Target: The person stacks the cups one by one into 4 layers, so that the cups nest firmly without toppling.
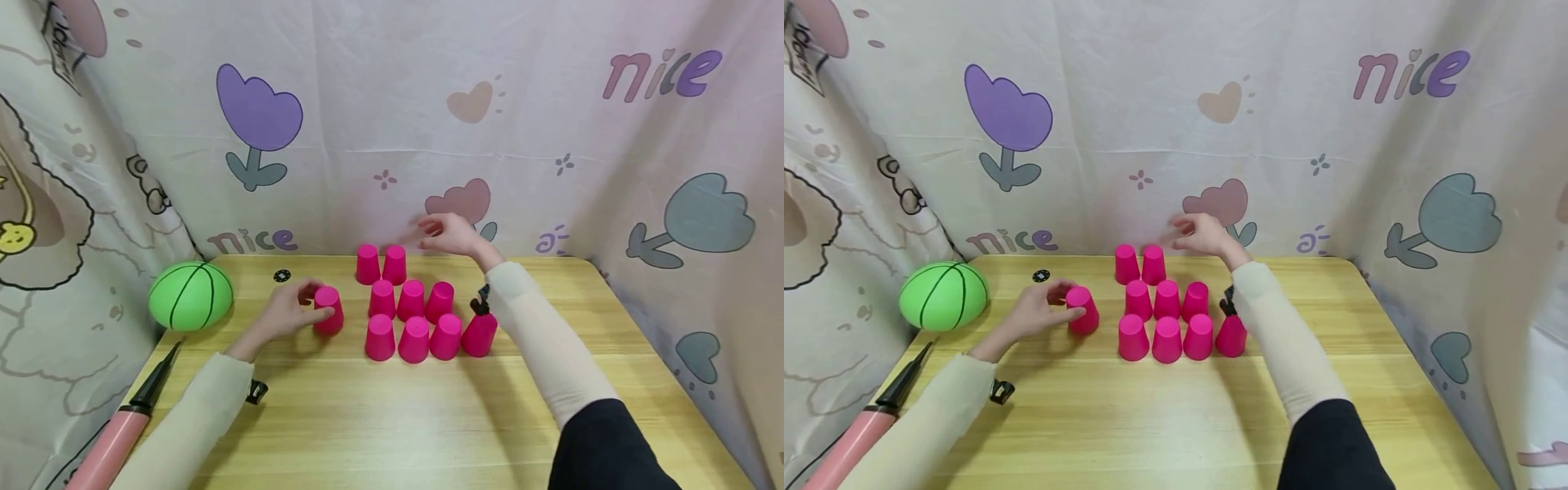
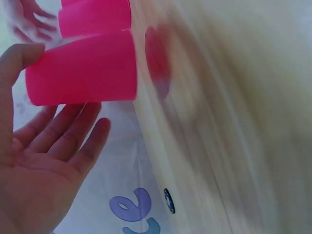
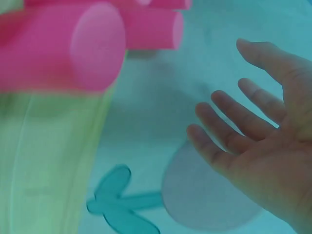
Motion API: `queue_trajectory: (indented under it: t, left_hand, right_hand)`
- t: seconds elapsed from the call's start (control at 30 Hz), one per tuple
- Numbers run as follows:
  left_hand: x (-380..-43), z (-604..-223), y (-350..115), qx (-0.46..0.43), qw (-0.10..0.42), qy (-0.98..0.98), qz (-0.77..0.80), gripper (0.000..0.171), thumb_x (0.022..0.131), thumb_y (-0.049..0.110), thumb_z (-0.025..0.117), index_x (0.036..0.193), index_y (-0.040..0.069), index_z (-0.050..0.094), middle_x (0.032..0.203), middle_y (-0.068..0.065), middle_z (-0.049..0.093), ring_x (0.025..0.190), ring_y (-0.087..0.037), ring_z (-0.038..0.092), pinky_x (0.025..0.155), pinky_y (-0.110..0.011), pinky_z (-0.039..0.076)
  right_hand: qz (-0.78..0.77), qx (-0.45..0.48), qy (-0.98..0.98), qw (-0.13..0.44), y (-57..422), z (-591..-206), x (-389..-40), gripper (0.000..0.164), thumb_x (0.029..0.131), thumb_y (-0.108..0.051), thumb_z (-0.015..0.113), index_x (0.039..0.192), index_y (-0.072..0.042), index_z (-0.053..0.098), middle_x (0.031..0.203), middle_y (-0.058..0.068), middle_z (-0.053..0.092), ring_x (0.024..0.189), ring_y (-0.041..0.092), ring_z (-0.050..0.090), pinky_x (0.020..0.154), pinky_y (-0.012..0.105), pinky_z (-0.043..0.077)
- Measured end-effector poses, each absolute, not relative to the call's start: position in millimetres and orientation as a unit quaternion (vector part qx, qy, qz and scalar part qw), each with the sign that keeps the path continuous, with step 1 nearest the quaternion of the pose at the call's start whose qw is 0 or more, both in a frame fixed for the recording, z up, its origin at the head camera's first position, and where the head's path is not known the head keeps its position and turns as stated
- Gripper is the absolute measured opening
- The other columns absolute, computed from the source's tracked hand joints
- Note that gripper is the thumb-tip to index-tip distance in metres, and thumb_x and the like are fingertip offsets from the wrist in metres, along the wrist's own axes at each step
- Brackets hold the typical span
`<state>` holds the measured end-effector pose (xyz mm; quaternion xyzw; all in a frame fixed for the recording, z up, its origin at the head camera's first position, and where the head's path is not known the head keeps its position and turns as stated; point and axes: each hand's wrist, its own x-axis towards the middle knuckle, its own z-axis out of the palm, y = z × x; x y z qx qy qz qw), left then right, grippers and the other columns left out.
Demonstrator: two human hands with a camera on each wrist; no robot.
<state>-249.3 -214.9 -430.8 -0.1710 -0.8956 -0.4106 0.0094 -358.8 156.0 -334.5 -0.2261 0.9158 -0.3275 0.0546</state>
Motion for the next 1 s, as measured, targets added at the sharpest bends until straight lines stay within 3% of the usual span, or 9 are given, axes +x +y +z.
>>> queue_trajectory:
  t: [0.17, 0.47, 0.77, 1.0]
  left_hand:
    - [-271, -427, -214, -0.128, 0.03, -0.894, -0.428, 0.055, 0.092, 0.033, 0.083, 0.136, 0.006, 0.063, 0.126, -0.017, 0.071, 0.113, -0.035, 0.069, 0.095, -0.048, 0.06]
    - [-300, -426, -198, -0.11, 0.047, -0.886, -0.448, 0.059, 0.1, 0.035, 0.074, 0.146, 0.005, 0.054, 0.137, -0.021, 0.065, 0.125, -0.04, 0.063, 0.106, -0.055, 0.056]
    - [-317, -428, -186, -0.097, 0.053, -0.871, -0.479, 0.059, 0.101, 0.03, 0.073, 0.148, 0.003, 0.051, 0.14, -0.021, 0.062, 0.13, -0.039, 0.059, 0.111, -0.055, 0.053]
    - [-327, -433, -185, -0.083, 0.048, -0.869, -0.486, 0.06, 0.102, 0.031, 0.071, 0.15, 0.002, 0.048, 0.144, -0.024, 0.059, 0.135, -0.041, 0.057, 0.115, -0.055, 0.05]
  right_hand:
    - [-0.355, -0.224, 0.907, 0.028, 188, -331, -334, 0.053, 0.095, -0.023, 0.079, 0.141, -0.005, 0.063, 0.135, 0.019, 0.069, 0.126, 0.037, 0.066, 0.105, 0.051, 0.056]
    - [-0.42, -0.204, 0.884, -0.013, 231, -353, -293, 0.041, 0.097, -0.024, 0.076, 0.131, -0.002, 0.068, 0.129, 0.02, 0.072, 0.121, 0.032, 0.067, 0.105, 0.05, 0.056]
    - [-0.441, -0.178, 0.88, -0.021, 249, -375, -265, 0.038, 0.097, -0.026, 0.078, 0.129, -0.008, 0.071, 0.128, 0.011, 0.074, 0.116, 0.029, 0.07, 0.095, 0.022, 0.056]
    - [-0.458, -0.181, 0.87, -0.014, 257, -392, -246, 0.04, 0.097, -0.023, 0.077, 0.131, -0.005, 0.069, 0.131, 0.013, 0.072, 0.115, 0.03, 0.07, 0.1, 0.03, 0.057]
